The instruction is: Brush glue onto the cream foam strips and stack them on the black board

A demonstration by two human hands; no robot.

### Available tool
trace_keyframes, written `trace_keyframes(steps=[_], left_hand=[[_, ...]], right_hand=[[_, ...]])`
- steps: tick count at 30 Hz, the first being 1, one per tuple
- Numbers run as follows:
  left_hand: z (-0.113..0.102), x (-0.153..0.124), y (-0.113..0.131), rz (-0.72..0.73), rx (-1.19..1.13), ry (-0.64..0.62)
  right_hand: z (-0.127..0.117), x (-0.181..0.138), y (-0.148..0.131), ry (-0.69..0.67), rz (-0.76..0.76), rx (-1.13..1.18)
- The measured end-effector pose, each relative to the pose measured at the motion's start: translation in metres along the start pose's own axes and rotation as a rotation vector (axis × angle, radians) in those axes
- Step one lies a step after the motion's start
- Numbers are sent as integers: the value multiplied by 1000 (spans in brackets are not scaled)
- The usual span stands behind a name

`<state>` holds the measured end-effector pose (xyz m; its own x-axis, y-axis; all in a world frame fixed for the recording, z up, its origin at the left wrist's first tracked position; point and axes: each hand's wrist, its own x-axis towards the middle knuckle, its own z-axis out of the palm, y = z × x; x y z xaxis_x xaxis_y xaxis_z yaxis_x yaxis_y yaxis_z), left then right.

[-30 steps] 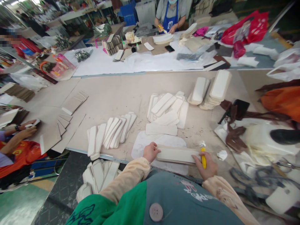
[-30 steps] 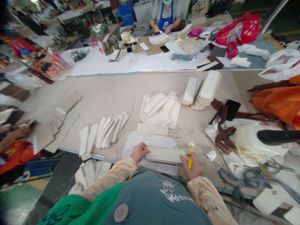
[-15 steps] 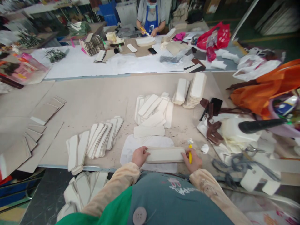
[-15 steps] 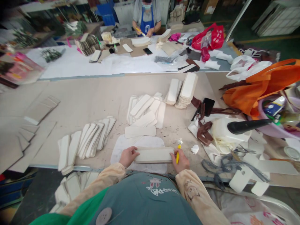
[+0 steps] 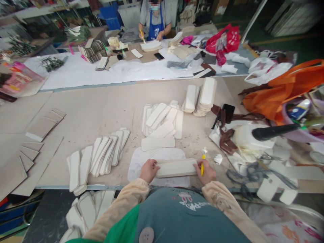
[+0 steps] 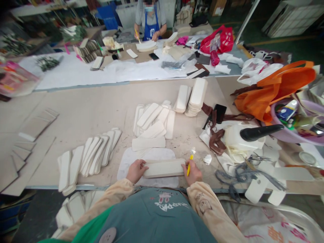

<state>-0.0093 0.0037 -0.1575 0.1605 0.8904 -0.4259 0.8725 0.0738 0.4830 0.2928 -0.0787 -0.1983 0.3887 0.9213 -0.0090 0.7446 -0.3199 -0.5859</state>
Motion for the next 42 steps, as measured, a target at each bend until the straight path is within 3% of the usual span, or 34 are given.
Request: trace_keyframes(steps=[4,7,13,17,21,27,31,33,37,42], left_hand=[[-2,-1,3,0,12,0],[-3,-2,5,-1,29,-3],[-5,-2,7,24,66,-10],[-6,-1,8,44,91,-17],[-5,0,8,44,100,-14],[-4,-1,10,38,81,9],[-9,-6,16,55,34,48],[-15,-11,25,55,-136,51],[-33,-21,60,32,-680,-57],[-68,-26,117,178,-1052,-74]], right_hand=[[-5,0,4,38,-60,-37],[-12,-1,3,30,-200,-1],[1,-13,-30,-192,-651,154],[15,-17,-41,-301,-799,170],[10,-14,-17,-266,-732,125],[-10,-6,29,-90,-492,42],[-23,-5,29,30,-369,78],[-29,-3,19,41,-313,164],[-40,5,-14,-98,-335,331],[-46,20,-61,-418,-278,637]])
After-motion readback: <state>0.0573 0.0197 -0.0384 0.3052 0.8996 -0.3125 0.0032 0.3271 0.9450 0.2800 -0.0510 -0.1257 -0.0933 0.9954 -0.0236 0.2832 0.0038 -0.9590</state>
